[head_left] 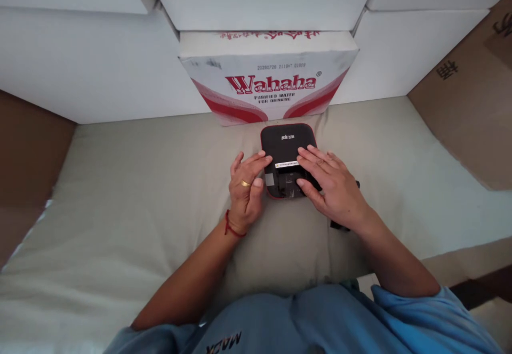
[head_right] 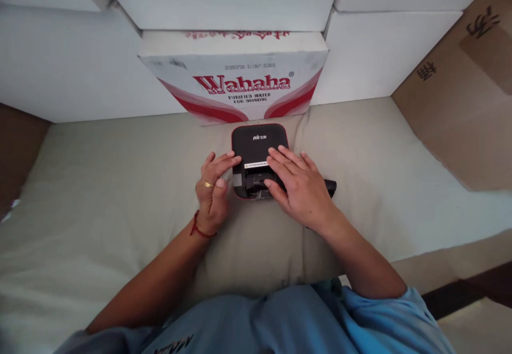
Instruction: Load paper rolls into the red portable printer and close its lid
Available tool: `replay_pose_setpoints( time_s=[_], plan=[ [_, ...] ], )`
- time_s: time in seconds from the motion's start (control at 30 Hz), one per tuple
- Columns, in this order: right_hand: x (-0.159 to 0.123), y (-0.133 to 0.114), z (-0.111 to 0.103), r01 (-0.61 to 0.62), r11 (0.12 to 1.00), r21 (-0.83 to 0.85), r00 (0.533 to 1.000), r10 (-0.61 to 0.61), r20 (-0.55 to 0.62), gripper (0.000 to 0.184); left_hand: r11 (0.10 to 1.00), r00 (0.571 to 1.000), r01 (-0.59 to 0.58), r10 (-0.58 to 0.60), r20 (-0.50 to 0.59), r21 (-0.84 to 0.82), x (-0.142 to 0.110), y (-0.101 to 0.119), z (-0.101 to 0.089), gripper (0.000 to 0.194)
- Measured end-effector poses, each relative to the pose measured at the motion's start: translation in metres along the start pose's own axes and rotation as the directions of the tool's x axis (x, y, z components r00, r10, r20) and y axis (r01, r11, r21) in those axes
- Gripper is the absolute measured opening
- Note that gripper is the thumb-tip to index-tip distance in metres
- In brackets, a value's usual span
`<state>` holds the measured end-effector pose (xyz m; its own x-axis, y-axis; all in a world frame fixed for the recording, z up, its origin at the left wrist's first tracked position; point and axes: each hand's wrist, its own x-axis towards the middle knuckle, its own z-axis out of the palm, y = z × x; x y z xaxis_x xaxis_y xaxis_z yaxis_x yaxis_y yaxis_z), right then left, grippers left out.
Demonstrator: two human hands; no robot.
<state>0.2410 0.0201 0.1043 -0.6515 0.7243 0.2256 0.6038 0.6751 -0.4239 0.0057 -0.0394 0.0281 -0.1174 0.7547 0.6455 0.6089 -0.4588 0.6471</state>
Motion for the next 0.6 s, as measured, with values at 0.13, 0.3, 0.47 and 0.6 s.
replay_pose_setpoints(
  time_s=[0.13, 0.3, 0.47, 0.6],
  plan=[
    [0.001, 0.001, 0.0, -0.001, 0.999, -0.05, 1.0, 0.002, 0.029, 0.042, 1.0, 0.999, -0.026, 0.027, -0.02, 0.005, 0.001, -0.002, 0.005, 0.035],
    [-0.001, 0.003, 0.005, 0.001, 0.999, 0.045, 1.0, 0.0, -0.014, 0.045, 0.96, 0.988, 0.116, -0.139, -0.072, -0.255, -0.007, -0.008, 0.023, 0.033],
    [-0.016, 0.017, -0.007, 0.001, 0.988, 0.152, 0.986, 0.024, -0.162, 0.037, 0.783, 0.933, 0.3, -0.361, -0.005, -0.545, -0.014, -0.025, 0.038, 0.062],
    [-0.046, 0.047, -0.021, -0.168, 0.983, 0.073, 0.945, 0.182, -0.27, 0.03, 0.7, 0.92, 0.356, -0.378, 0.102, -0.619, -0.013, -0.04, 0.037, 0.064]
  ],
)
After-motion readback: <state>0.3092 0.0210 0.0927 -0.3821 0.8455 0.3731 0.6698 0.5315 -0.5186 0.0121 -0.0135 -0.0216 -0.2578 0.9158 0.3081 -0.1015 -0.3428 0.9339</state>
